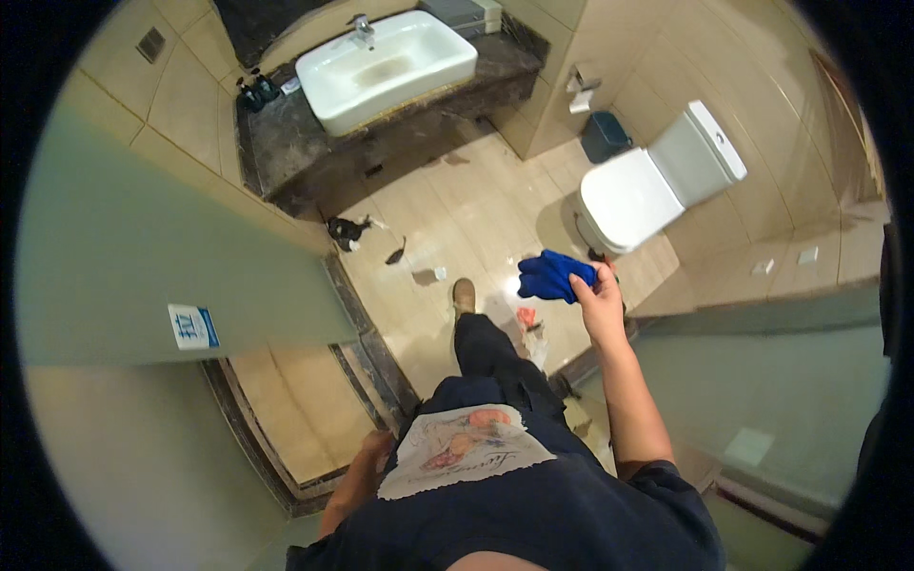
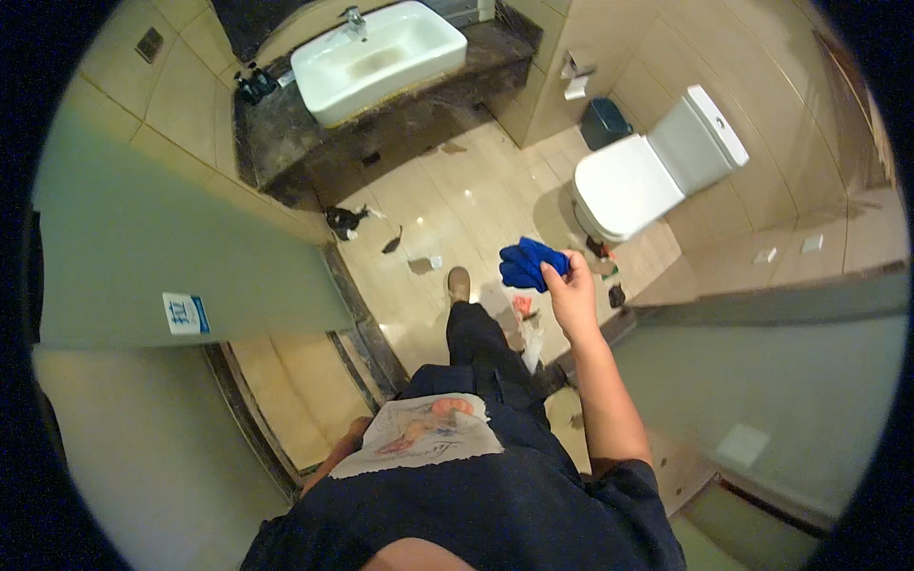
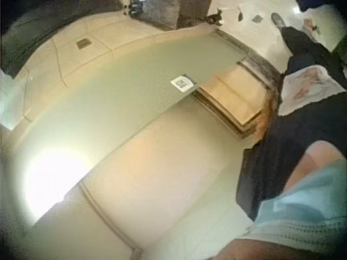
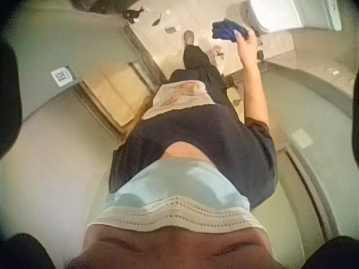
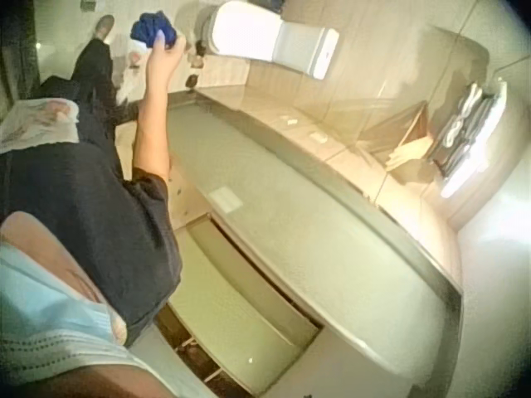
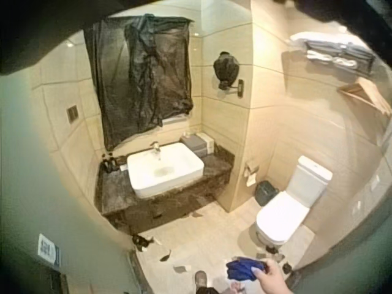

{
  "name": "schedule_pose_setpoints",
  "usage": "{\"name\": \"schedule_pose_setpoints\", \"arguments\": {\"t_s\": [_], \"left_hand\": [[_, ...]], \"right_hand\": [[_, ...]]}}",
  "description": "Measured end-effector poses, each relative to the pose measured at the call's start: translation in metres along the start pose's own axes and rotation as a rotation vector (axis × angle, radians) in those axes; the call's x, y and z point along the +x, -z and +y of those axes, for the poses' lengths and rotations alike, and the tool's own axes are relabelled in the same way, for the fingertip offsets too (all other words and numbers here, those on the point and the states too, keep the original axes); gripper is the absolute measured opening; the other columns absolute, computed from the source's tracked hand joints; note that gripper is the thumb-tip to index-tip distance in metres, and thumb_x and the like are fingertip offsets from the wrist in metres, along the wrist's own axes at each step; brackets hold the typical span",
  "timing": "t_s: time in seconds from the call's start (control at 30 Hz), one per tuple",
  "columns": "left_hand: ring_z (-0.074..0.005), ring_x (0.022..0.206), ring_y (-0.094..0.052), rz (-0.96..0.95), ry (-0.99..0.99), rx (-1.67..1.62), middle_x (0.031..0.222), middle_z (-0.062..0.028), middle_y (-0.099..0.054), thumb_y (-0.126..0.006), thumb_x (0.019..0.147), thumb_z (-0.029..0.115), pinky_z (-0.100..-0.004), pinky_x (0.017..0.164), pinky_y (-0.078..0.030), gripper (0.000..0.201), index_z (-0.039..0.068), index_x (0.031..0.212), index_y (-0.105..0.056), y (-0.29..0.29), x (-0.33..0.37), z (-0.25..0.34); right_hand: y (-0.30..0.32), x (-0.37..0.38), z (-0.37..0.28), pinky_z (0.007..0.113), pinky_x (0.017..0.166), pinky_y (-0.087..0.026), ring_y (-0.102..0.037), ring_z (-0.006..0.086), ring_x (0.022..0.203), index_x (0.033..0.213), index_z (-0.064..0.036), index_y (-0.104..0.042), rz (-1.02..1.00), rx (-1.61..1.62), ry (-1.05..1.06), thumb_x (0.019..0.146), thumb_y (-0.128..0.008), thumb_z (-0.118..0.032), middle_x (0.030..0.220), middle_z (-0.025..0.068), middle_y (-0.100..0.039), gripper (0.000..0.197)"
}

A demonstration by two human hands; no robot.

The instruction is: The person picks up a blue cloth and uses it to wipe the inside of a white bathroom sink. They repeatedly wet the cloth under the running tap, wring it out, and scrub the basin and faucet area before rinsing their hands.

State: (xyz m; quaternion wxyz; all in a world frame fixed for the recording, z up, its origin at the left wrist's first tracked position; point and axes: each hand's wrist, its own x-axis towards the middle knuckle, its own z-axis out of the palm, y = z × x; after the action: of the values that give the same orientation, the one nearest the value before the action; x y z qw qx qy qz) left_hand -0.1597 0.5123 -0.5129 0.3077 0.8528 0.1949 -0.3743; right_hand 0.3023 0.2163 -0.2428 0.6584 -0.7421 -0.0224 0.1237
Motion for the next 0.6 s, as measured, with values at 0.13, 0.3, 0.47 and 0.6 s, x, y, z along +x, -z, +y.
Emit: {"name": "schedule_pose_setpoints", "arguments": {"t_s": [0.13,0.3,0.47,0.6], "left_hand": [[-0.0339,0.083,-0.067,0.166,0.204,-0.123,0.086,-0.0145,-0.067,-0.055,0.088,0.028,-0.0439,0.075,-0.052,0.027,0.002,0.086,-0.064,0.025,0.051,-0.013],[-0.0281,0.083,-0.066,0.085,0.178,-0.178,0.090,-0.0133,-0.067,-0.053,0.091,0.034,-0.0392,0.075,-0.052,0.035,0.004,0.107,-0.063,0.156,0.116,0.012],[-0.0166,0.084,-0.062,0.566,0.257,-1.156,0.090,-0.0072,-0.066,-0.063,0.089,0.032,-0.0314,0.074,-0.051,0.039,0.001,0.112,-0.061,0.246,0.200,0.001],[-0.0153,0.088,-0.061,0.751,0.121,-1.070,0.098,-0.0069,-0.065,-0.070,0.085,0.026,-0.0313,0.080,-0.050,0.040,0.000,0.114,-0.060,0.383,0.210,0.068]], "right_hand": [[-0.024,0.084,0.003,0.024,0.068,-0.044,-0.051,0.0083,0.075,0.100,-0.0030,-0.056,-0.022,-0.096,0.037,0.087,-0.064,-0.006,0.084,-0.0003,-0.056,0.016],[-0.081,0.198,-0.010,0.024,0.070,-0.046,-0.055,0.0091,0.076,0.098,-0.0019,-0.056,-0.107,-0.076,0.021,0.086,-0.064,-0.005,0.084,0.0019,-0.059,0.014],[-0.156,0.294,-0.078,0.023,0.066,-0.045,-0.053,0.0079,0.071,0.100,-0.0018,-0.057,-0.264,-0.082,0.102,0.085,-0.065,-0.007,0.082,0.0006,-0.059,0.018],[-0.208,0.352,-0.153,0.022,0.071,-0.044,-0.053,0.0063,0.077,0.105,-0.0030,-0.057,-0.334,0.090,0.094,0.087,-0.064,-0.009,0.088,-0.0008,-0.059,0.020]]}}
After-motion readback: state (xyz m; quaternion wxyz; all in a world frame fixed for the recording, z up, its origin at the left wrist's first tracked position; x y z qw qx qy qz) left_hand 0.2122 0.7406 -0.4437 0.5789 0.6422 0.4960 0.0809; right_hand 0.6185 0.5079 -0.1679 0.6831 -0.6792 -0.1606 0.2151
